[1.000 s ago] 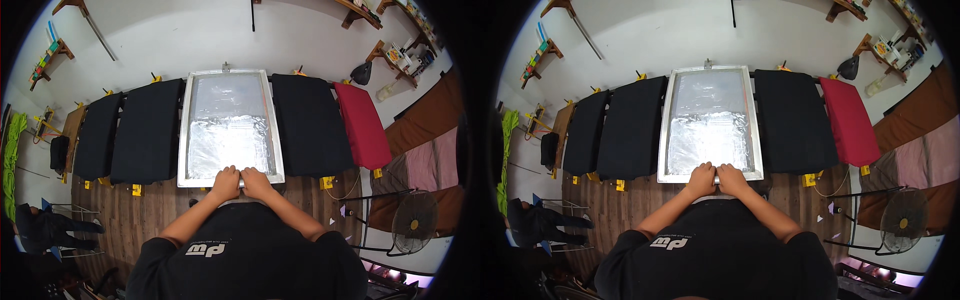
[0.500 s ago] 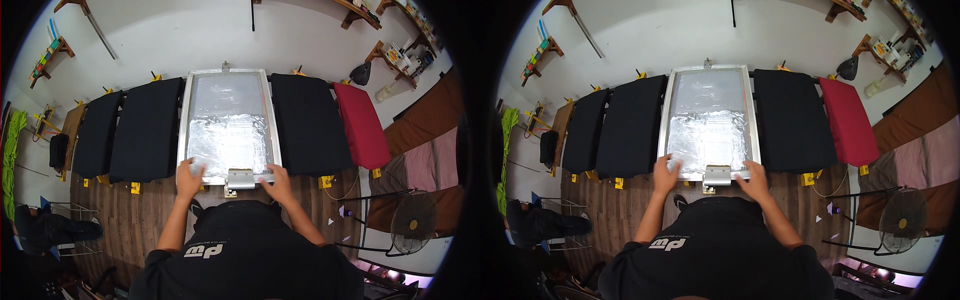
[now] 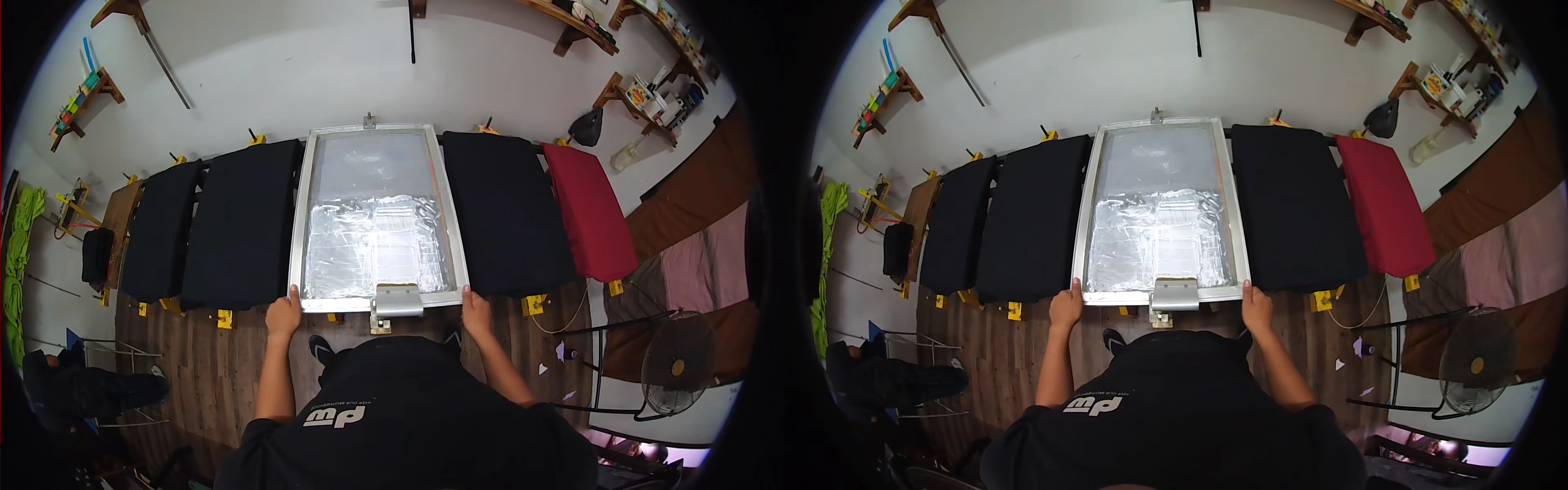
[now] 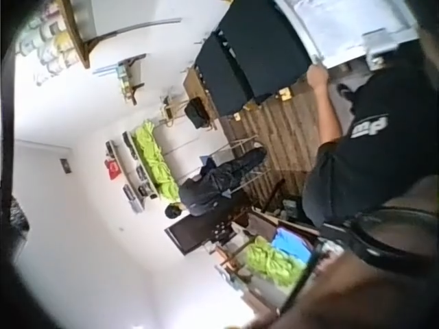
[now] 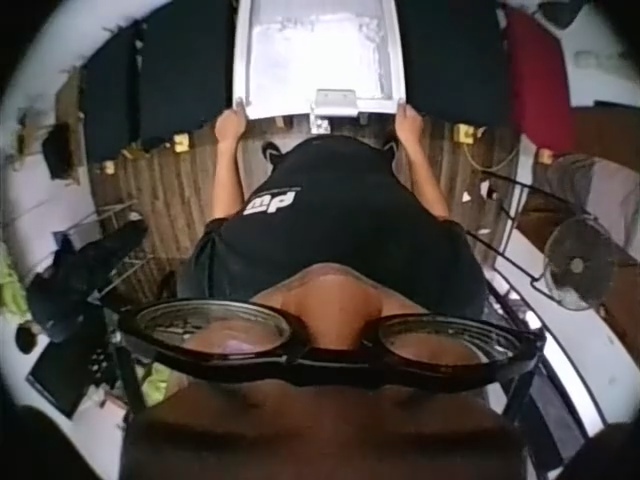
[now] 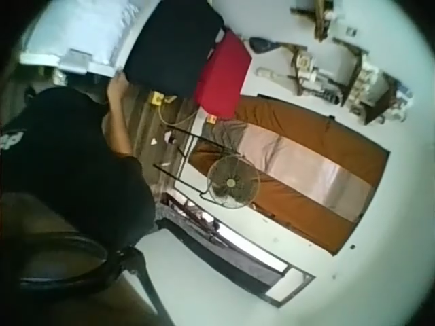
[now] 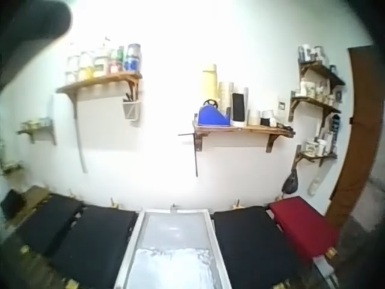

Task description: Applying ink to a t-shirt using a screen printing frame and squeegee.

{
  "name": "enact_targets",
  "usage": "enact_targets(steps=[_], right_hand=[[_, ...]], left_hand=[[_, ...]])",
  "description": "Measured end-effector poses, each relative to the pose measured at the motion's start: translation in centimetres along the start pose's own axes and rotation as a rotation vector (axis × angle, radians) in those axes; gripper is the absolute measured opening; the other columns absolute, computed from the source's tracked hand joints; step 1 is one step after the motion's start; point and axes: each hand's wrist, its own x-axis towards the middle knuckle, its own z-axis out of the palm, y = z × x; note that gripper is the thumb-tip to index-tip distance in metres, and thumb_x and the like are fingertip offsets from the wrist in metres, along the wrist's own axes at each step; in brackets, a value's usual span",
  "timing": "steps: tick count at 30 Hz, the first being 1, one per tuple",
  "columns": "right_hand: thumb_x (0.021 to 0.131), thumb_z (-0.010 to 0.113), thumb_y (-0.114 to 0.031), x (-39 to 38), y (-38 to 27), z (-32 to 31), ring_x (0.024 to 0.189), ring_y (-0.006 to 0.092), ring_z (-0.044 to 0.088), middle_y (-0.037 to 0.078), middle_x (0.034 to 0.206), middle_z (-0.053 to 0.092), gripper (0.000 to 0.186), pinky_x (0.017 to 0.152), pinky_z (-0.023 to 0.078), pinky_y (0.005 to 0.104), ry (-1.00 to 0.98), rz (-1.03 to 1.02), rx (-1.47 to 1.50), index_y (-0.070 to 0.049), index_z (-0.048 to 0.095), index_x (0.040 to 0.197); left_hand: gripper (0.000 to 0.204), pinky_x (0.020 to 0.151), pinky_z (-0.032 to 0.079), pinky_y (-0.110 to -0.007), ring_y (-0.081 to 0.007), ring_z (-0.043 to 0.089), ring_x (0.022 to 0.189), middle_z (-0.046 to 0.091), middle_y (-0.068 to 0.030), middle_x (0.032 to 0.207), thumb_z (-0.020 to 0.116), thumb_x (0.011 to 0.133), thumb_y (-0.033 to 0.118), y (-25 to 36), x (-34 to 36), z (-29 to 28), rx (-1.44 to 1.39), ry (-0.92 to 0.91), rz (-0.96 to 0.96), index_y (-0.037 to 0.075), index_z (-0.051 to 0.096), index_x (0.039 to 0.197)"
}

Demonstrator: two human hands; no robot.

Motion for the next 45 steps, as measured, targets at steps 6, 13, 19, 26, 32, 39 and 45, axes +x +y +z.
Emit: enact_targets(steps=[6, 13, 19, 26, 32, 39, 45], right_hand=[[0.107, 0.036, -0.056, 0.6, -3.1, -3.7, 0.058, 0.0338, 0.067, 0.017, 0.055, 0.060, 0.072, 0.061, 0.050, 0.0460, 0.029, -0.036, 0.086, 0.002, 0.062, 0.072], [0.105, 0.039, -0.056, 0.2, -3.7, -3.9, 0.070, 0.0426, 0.065, 0.024, 0.067, 0.062, 0.071, 0.067, 0.049, 0.0518, -0.032, 0.051, 0.084, 0.003, 0.063, 0.075], [0.104, 0.041, -0.058, 0.1, -0.5, -0.8, 0.072, 0.0439, 0.066, 0.025, 0.068, 0.063, 0.071, 0.069, 0.050, 0.0528, -0.068, 0.065, 0.015, 0.003, 0.064, 0.076], [0.104, 0.044, -0.055, 0.5, -0.1, -0.5, 0.064, 0.0391, 0.068, 0.020, 0.060, 0.063, 0.068, 0.065, 0.051, 0.0485, -0.052, 0.040, -0.025, 0.002, 0.064, 0.074], [0.104, 0.042, -0.055, 0.3, -1.2, -1.0, 0.081, 0.0523, 0.064, 0.032, 0.080, 0.065, 0.066, 0.076, 0.049, 0.0600, -0.174, 0.030, -0.078, 0.003, 0.067, 0.083], [0.103, 0.050, -0.049, 1.1, -3.2, -2.6, 0.097, 0.0478, 0.066, 0.028, 0.102, 0.069, 0.051, 0.082, 0.052, 0.0560, -0.401, 0.225, -0.081, -0.001, 0.067, 0.098], [0.078, 0.082, -0.035, 0.3, -13.6, -8.8, 0.112, 0.0327, 0.061, 0.011, 0.118, 0.063, 0.052, 0.091, 0.051, 0.0468, -0.428, -0.467, -0.059, -0.008, 0.062, 0.118]], left_hand=[[0.083, 0.088, 0.051, -0.057, -0.0525, 0.067, 0.095, 0.069, -0.0345, 0.093, 0.030, 0.103, 0.062, 1.8, -0.4, -5.1, 0.067, 0.029, 0.018, -0.006, 0.075, 0.086], [0.086, 0.091, 0.051, -0.056, -0.0519, 0.066, 0.099, 0.069, -0.0351, 0.097, 0.027, 0.103, 0.064, 1.5, -0.3, -4.2, 0.047, -0.028, 0.000, -0.006, 0.075, 0.090], [0.087, 0.091, 0.051, -0.056, -0.0505, 0.067, 0.101, 0.069, -0.0343, 0.101, 0.026, 0.103, 0.066, -0.4, 0.6, -0.6, 0.044, -0.093, -0.006, -0.005, 0.075, 0.093], [0.090, 0.097, 0.049, -0.054, -0.0488, 0.064, 0.111, 0.068, -0.0339, 0.110, 0.022, 0.102, 0.068, -0.2, 1.2, -0.4, 0.062, -0.204, -0.046, -0.005, 0.074, 0.102], [0.092, 0.101, 0.048, -0.054, -0.0483, 0.062, 0.116, 0.067, -0.0340, 0.117, 0.020, 0.101, 0.070, -0.2, 1.9, 0.8, 0.108, -0.243, -0.089, -0.006, 0.073, 0.110], [0.081, 0.100, 0.048, -0.054, -0.0448, 0.064, 0.118, 0.066, -0.0303, 0.122, 0.032, 0.100, 0.067, 0.8, 1.6, 0.8, 0.242, -0.222, -0.144, -0.004, 0.068, 0.119], [0.064, 0.091, 0.043, -0.057, -0.0349, 0.066, 0.103, 0.068, -0.0186, 0.115, 0.062, 0.091, 0.059, 10.3, -3.6, -1.7, 0.234, 0.039, 0.453, 0.003, 0.065, 0.122]])
